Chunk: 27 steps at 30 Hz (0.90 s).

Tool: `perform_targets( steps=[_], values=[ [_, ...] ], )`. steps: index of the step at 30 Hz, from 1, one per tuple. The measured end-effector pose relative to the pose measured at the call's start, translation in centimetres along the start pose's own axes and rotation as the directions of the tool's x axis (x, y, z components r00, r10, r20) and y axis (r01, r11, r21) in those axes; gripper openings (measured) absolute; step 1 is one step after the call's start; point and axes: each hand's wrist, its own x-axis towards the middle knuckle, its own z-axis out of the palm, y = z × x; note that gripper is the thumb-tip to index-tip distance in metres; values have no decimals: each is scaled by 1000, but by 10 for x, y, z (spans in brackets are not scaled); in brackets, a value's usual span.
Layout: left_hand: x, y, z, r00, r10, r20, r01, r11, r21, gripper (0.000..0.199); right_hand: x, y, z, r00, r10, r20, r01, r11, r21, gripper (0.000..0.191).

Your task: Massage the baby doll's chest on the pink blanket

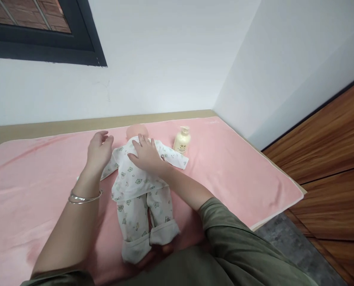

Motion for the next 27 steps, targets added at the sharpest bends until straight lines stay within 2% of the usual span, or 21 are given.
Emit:
perform_targets(
  steps=[2, 4, 8, 10, 15, 17, 20, 25, 27],
  values=[
    [-4, 8, -13, 992, -130, -3, 129, 987, -91, 44, -1, -2, -4, 996, -5, -95, 7, 1000, 15, 59],
    [-8, 15, -22, 985, -168, -23, 163, 975, -150, 45, -1, -3, -5, 991, 9, -135, -7, 1000, 15, 60],
    [-14, 21, -32, 985, -165, -53, 152, 969, -195, 44, 2, 2, 4, 999, 28, 37, -28, 1000, 7, 62],
    [-15, 22, -34, 986, -159, -58, 143, 967, -209, 43, 4, 6, 7, 996, 24, 86, -27, 999, 28, 59],
    [-15, 21, -39, 989, -125, -75, 101, 959, -263, 42, 4, 5, 5, 998, 3, -70, 3, 996, 87, 56],
    [-15, 21, -41, 989, -131, -70, 106, 953, -286, 41, 3, 4, 8, 998, -39, -54, 43, 997, 70, 56],
    [-16, 20, -42, 990, -119, -69, 95, 955, -282, 40, 3, 3, 13, 996, -87, 36, 85, 994, 62, 53],
    [-13, 16, -40, 994, -51, -95, 20, 954, -298, 38, 7, 6, 9, 996, -49, -73, 56, 993, 103, 55],
    [-10, 15, -37, 993, -42, -109, 6, 950, -312, 36, 5, 7, 12, 996, -81, -44, 85, 992, 97, 57]
  ],
)
